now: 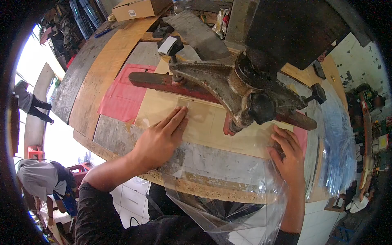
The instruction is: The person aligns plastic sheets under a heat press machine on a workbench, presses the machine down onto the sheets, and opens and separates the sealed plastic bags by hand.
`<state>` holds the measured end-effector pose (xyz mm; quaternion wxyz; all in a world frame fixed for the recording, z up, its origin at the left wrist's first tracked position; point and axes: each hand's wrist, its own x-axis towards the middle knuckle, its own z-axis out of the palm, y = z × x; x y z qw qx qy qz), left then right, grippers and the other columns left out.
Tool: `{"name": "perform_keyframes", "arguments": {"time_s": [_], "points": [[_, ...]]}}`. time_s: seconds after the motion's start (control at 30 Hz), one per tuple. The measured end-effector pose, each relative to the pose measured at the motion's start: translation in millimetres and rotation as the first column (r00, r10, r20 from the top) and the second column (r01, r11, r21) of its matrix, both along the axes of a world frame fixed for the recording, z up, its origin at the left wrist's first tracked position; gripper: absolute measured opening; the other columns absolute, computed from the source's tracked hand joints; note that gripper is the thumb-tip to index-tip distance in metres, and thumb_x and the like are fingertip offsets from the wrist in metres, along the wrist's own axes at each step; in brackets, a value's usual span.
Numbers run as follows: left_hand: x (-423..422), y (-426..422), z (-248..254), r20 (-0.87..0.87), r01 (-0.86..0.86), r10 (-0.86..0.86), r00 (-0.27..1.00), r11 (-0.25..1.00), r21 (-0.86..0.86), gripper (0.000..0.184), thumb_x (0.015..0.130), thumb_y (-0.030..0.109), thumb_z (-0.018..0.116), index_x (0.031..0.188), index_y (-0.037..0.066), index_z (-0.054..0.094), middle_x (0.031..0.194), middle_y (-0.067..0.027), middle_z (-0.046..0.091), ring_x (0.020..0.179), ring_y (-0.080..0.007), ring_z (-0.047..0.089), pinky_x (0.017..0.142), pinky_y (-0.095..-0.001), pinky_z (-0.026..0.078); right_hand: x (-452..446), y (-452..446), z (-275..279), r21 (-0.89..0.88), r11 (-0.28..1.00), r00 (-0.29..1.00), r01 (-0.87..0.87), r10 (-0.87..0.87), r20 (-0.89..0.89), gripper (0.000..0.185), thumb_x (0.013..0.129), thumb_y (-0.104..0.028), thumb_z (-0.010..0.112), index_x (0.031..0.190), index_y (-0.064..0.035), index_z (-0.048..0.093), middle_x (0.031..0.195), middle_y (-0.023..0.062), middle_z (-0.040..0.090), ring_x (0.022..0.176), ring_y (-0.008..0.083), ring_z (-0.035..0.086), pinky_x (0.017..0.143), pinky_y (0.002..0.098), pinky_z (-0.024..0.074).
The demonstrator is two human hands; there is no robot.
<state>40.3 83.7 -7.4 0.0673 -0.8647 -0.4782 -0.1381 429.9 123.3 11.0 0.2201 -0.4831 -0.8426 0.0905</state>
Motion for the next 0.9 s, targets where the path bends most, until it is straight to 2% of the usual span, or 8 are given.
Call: {"name": "perform_keyframes", "arguments": {"time_s": [0.17, 0.5, 0.7, 0.9], "points": [[-0.7, 1.7, -1.9, 0.01, -0.017, 0.017, 1.0, 1.0, -0.005, 0.049, 0.089, 0.008, 0.061, 0.133, -0.013, 0.061, 0.152, -0.0289, 0.054, 0.14, -0.0383, 0.057, 0.107, -0.0427, 0.056, 0.5, 0.2, -1.5, -0.003, 1.0, 1.0, 0.003, -0.003, -0.009, 0.04, 0.08, -0.004, 0.082, 0.119, -0.0012, 0.072, 0.14, 0.012, 0.07, 0.131, 0.0355, 0.061, 0.11, 0.0454, 0.0503], [-1.2, 1.4, -0.1, -0.011, -0.01, 0.01, 1.0, 1.0, -0.001, 0.049, 0.088, 0.006, 0.059, 0.134, -0.012, 0.061, 0.15, -0.027, 0.056, 0.14, -0.0376, 0.058, 0.11, -0.0416, 0.054, 0.2, -1.0, -0.5, 0.015, 1.0, 1.0, 0.003, -0.003, -0.006, 0.039, 0.082, -0.01, 0.083, 0.119, -0.0021, 0.073, 0.139, 0.0111, 0.07, 0.129, 0.0348, 0.062, 0.109, 0.0441, 0.0511], [3.4, 5.0, 0.8, 0.016, -0.04, 0.039, 0.999, 0.999, 0.037, 0.044, 0.09, 0.003, 0.064, 0.132, -0.008, 0.063, 0.147, -0.0224, 0.06, 0.135, -0.0345, 0.062, 0.105, -0.0405, 0.058, 3.8, 1.3, 0.6, 0.025, 1.0, 1.0, -0.002, 0.002, 0.004, 0.037, 0.084, -0.012, 0.082, 0.119, -0.0028, 0.073, 0.139, 0.0091, 0.07, 0.128, 0.034, 0.063, 0.107, 0.0453, 0.0526], [4.2, 3.9, -1.3, 0.042, -0.055, 0.054, 0.998, 0.998, 0.024, 0.041, 0.092, 0.002, 0.063, 0.131, -0.008, 0.065, 0.146, -0.0221, 0.061, 0.133, -0.0343, 0.063, 0.104, -0.0403, 0.059, 6.4, 0.9, -3.5, 0.047, 0.999, 1.0, -0.014, 0.014, 0.011, 0.036, 0.085, -0.013, 0.082, 0.118, -0.0025, 0.073, 0.138, 0.0097, 0.07, 0.127, 0.0341, 0.063, 0.107, 0.0448, 0.0526]]}}
